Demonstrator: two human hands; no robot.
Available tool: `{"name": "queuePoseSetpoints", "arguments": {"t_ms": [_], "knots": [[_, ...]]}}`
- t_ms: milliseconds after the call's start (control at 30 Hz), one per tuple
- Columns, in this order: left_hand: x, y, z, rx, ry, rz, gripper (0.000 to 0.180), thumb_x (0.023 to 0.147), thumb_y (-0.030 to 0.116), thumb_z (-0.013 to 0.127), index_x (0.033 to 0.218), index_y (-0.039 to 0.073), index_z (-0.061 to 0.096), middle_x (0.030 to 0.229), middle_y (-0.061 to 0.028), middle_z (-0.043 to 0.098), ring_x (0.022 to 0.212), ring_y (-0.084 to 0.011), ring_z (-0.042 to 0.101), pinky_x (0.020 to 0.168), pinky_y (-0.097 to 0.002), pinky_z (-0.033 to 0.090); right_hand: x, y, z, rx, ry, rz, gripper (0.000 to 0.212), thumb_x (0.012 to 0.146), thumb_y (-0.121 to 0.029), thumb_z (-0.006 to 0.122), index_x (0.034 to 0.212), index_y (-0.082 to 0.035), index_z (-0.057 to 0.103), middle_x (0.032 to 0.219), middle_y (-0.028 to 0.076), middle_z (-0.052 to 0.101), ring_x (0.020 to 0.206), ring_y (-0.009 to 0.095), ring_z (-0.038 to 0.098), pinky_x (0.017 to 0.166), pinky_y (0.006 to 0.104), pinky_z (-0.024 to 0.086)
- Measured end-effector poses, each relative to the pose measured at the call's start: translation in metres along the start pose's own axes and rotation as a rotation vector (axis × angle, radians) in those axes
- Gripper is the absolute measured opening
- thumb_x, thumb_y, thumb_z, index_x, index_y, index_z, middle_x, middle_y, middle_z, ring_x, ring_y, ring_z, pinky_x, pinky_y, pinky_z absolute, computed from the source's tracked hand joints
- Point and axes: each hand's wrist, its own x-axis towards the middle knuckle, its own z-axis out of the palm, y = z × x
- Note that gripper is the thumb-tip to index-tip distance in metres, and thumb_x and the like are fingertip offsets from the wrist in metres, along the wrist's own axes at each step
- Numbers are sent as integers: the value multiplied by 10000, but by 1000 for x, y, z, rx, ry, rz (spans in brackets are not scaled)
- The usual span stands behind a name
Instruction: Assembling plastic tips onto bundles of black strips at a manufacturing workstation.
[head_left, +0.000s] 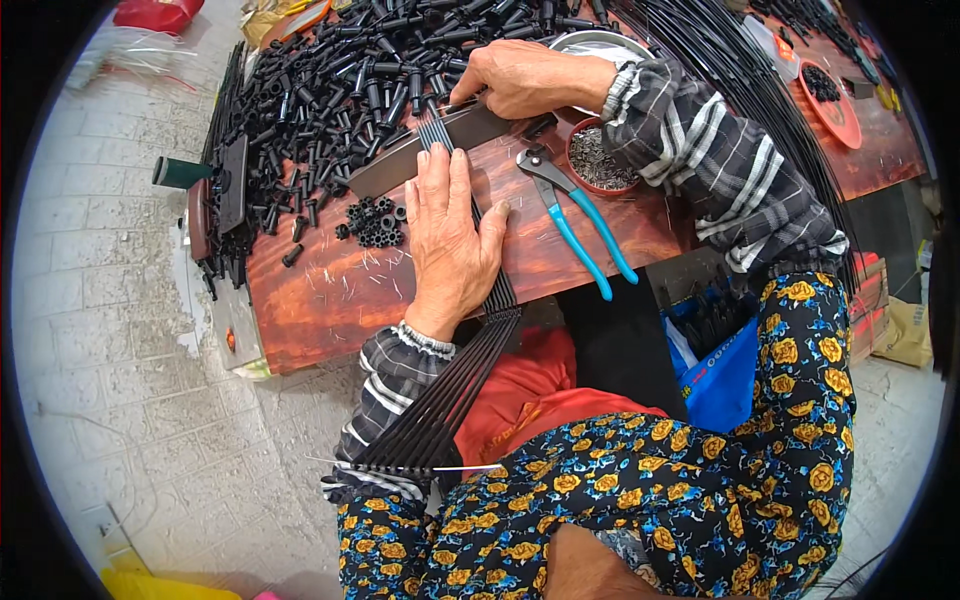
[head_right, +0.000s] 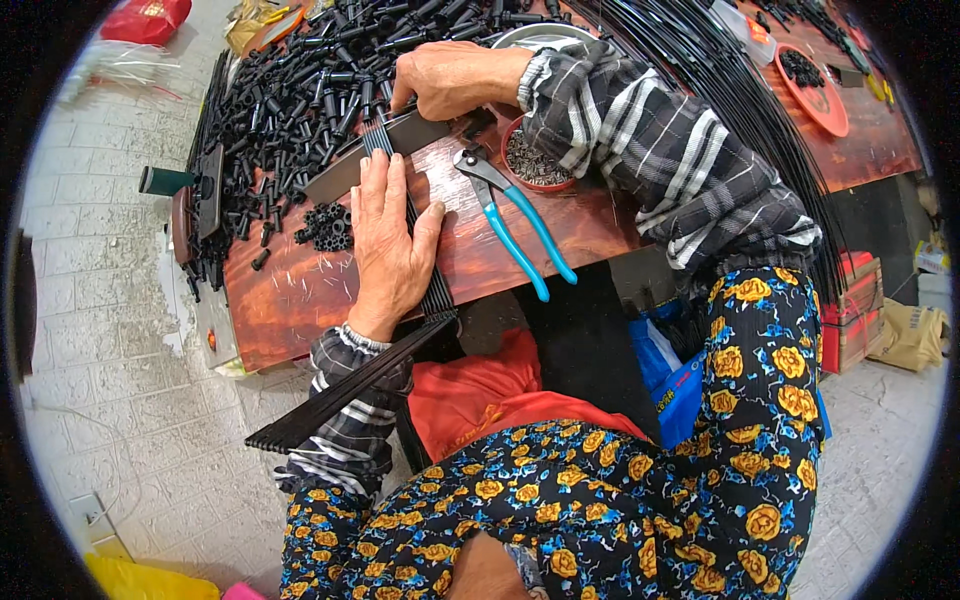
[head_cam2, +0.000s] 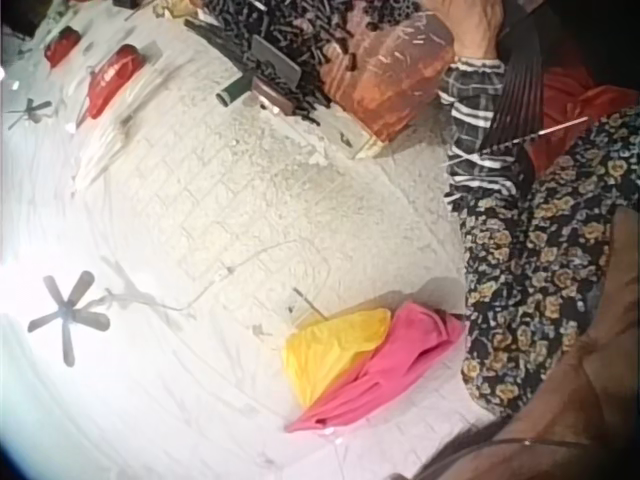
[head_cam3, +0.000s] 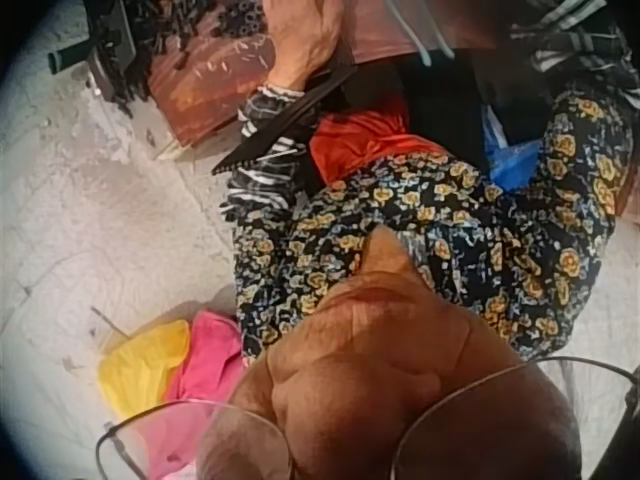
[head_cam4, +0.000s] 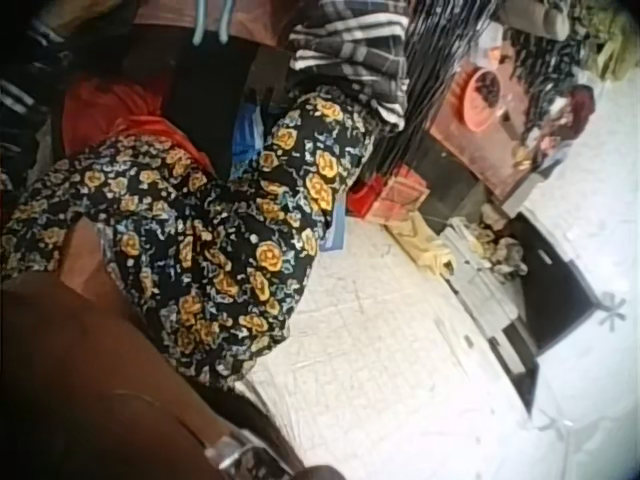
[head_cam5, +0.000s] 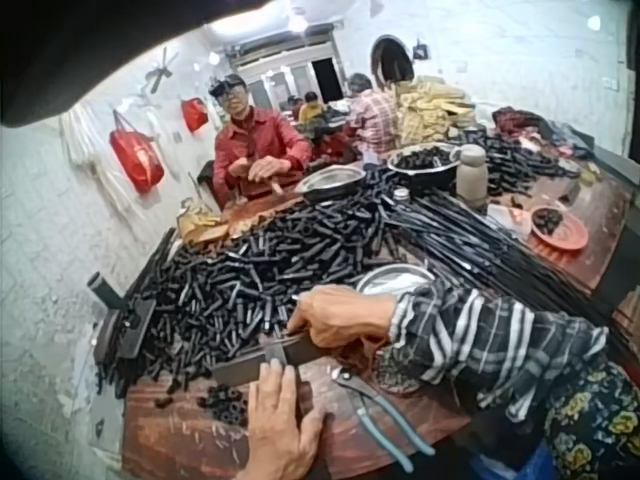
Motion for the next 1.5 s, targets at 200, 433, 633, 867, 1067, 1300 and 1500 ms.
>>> {"name": "queuePoseSetpoints", "arguments": {"t_ms": [200,433,633,867,1067,1300,1500], "knots": [[-7,-6,-7,27,5,-30,646,844,249,615,1369,-36,370,1453,-241,293,1376,-374,249,1115,-499,187,12,-9,4,55,-13,-29,432,693,4,540,1081,-108,694,909,176,684,837,334,652,749,380,506],[-11,-11,-9,43,3,-40,648,848,257,612,1371,-36,366,1452,-244,293,1373,-378,252,1115,-500,185,23,-8,13,71,-16,-48,443,700,14,518,1081,-124,697,913,181,680,853,336,645,759,388,502],[-10,-11,-8,44,-3,-41,658,848,258,615,1377,-36,356,1455,-242,287,1372,-380,252,1116,-500,184,27,-4,17,72,13,-70,453,692,16,513,1079,-129,699,893,187,678,838,340,642,758,392,501],[-10,-10,-10,36,17,-47,597,877,265,593,1361,-25,394,1447,-236,315,1372,-369,265,1118,-481,189,28,-8,12,69,-28,-47,449,695,16,513,1078,-127,700,924,178,679,854,335,641,751,389,502],[-11,-11,-10,33,20,-46,594,877,265,591,1358,-26,398,1448,-234,316,1370,-371,266,1119,-475,189,30,-8,15,69,-24,-50,445,700,16,514,1083,-118,697,936,165,685,871,326,645,770,385,503],[-10,-10,-9,41,20,-47,591,872,262,596,1352,-26,405,1430,-237,343,1364,-376,277,1112,-477,203,34,-5,18,85,-21,-85,452,697,20,500,1085,-108,692,947,177,681,892,332,645,775,383,503],[-11,-12,-9,30,-11,-52,647,852,253,608,1374,-39,362,1473,-231,269,1388,-373,225,1122,-496,165,39,-7,20,102,-20,-88,461,686,29,486,1077,-99,694,910,194,679,870,341,648,766,392,505]]}}
